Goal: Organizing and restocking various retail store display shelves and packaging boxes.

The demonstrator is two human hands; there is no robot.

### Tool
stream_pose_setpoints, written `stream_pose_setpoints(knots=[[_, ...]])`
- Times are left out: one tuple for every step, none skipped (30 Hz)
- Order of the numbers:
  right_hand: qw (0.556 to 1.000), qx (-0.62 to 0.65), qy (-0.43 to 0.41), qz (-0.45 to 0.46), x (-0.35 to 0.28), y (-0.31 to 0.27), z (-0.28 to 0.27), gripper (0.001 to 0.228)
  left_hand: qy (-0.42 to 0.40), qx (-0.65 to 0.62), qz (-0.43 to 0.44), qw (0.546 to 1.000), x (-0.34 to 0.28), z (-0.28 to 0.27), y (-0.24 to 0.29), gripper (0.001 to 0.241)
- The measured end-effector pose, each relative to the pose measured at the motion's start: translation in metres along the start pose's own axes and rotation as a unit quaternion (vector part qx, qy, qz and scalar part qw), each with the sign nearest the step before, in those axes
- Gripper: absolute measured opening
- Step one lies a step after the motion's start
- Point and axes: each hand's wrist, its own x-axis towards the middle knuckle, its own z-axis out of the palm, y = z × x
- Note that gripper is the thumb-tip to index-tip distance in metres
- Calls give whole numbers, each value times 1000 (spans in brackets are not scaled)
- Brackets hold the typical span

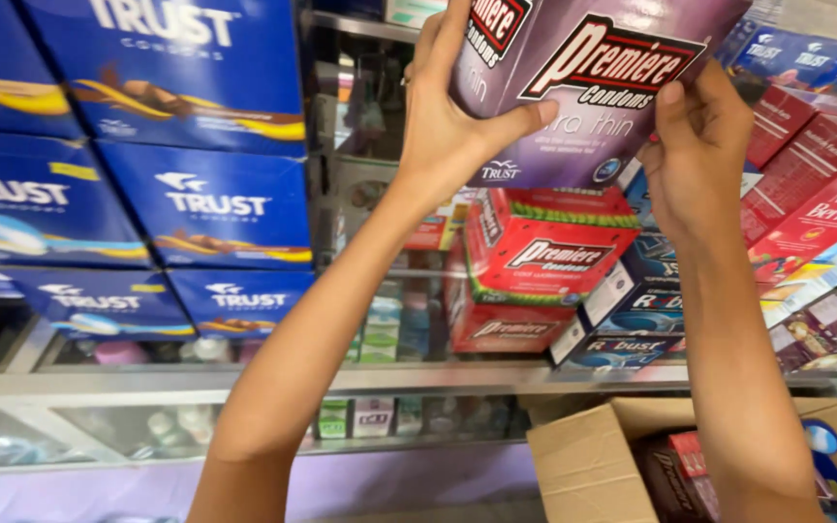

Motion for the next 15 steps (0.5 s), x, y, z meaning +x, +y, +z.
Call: stream_pose_setpoints(knots=[[1000, 4, -1, 0, -2, -1, 8, 25, 0, 4, 0, 1000, -3, -10, 7, 109], [1000, 6, -9, -3, -3, -3, 17, 24, 3, 3, 6, 1000, -5, -22, 15, 107], [1000, 8, -17, -6, -4, -5, 27, 23, 7, 1, 11, 1000, -6, -33, 24, 105], [1000, 11, -18, -7, -9, -6, 36, 23, 6, 4, 12, 1000, -9, -44, 33, 105], [999, 24, -22, -9, -12, -7, 45, 20, 6, 15, 9, 1000, -12, -56, 42, 108], [999, 38, -27, -13, -14, -8, 55, 16, 6, 27, 7, 1000, -13, -68, 52, 110], [999, 42, -28, -15, -19, -14, 68, 16, 6, 31, 9, 999, -16, -78, 60, 110], [998, 57, -23, -2, -24, -18, 80, 21, 4, 54, 6, 999, -20, -89, 68, 114], [997, 71, -18, 12, -29, -22, 93, 27, 1, 77, 3, 997, -25, -100, 75, 118], [997, 76, -18, 15, -39, -22, 97, 27, 0, 82, 0, 997, -32, -105, 79, 118], [998, 63, -11, 20, -49, -22, 101, 26, -5, 54, -4, 999, -40, -110, 81, 117], [999, 47, -1, 25, -58, -23, 104, 24, -11, 21, -7, 1000, -46, -113, 83, 116], [998, 49, 0, 26, -66, -22, 108, 24, -13, 22, -8, 1000, -51, -119, 89, 116], [998, 43, 16, 30, -74, -23, 110, 25, -20, 34, -22, 999, -55, -123, 93, 118], [998, 37, 32, 35, -82, -24, 112, 26, -27, 46, -35, 998, -59, -125, 98, 119]])
